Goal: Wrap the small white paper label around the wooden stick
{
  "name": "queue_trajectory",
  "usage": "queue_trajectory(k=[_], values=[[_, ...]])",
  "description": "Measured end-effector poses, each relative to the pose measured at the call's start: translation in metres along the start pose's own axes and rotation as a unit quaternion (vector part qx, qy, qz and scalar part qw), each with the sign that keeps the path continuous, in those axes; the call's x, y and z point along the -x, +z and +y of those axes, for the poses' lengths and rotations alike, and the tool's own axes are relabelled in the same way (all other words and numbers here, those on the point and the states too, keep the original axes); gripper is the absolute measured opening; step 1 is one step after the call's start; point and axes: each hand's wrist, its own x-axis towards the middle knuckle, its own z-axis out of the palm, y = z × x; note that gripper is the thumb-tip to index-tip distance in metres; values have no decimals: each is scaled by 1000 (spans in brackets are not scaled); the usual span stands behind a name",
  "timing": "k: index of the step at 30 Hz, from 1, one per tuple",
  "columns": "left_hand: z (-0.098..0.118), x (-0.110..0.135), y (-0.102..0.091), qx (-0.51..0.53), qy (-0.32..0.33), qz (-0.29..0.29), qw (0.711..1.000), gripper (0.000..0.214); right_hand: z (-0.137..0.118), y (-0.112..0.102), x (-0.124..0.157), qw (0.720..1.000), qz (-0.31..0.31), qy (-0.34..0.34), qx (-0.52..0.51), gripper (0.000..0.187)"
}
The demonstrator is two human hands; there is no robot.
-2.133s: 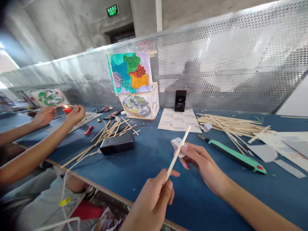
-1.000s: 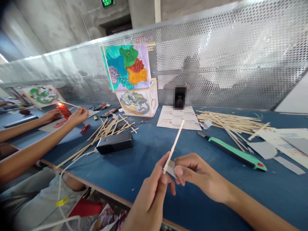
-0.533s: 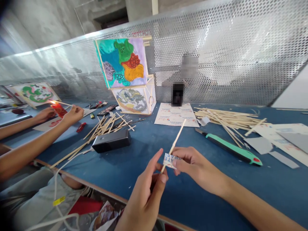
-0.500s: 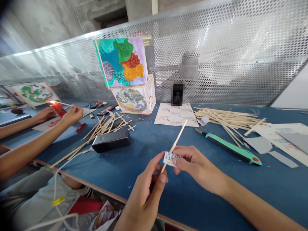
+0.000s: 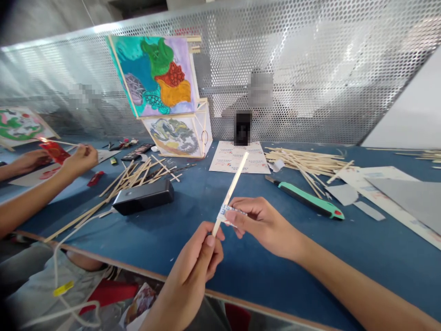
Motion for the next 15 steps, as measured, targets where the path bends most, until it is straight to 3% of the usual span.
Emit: queue_trajectory(k=[3, 6, 10, 15], values=[[0, 1, -2, 89, -10, -52, 995, 34, -3, -3, 1, 997, -72, 27, -15, 43], [1, 0, -1, 185, -30, -117, 975, 29, -3, -11, 1, 998, -65, 12, 10, 44], [4, 0, 6, 310, -79, -130, 938, 22, 0, -20, -3, 1000, 9, 7, 25, 44], [1, 19, 12, 389, -112, -176, 897, 22, 13, -41, -11, 977, 209, 6, -44, 44]])
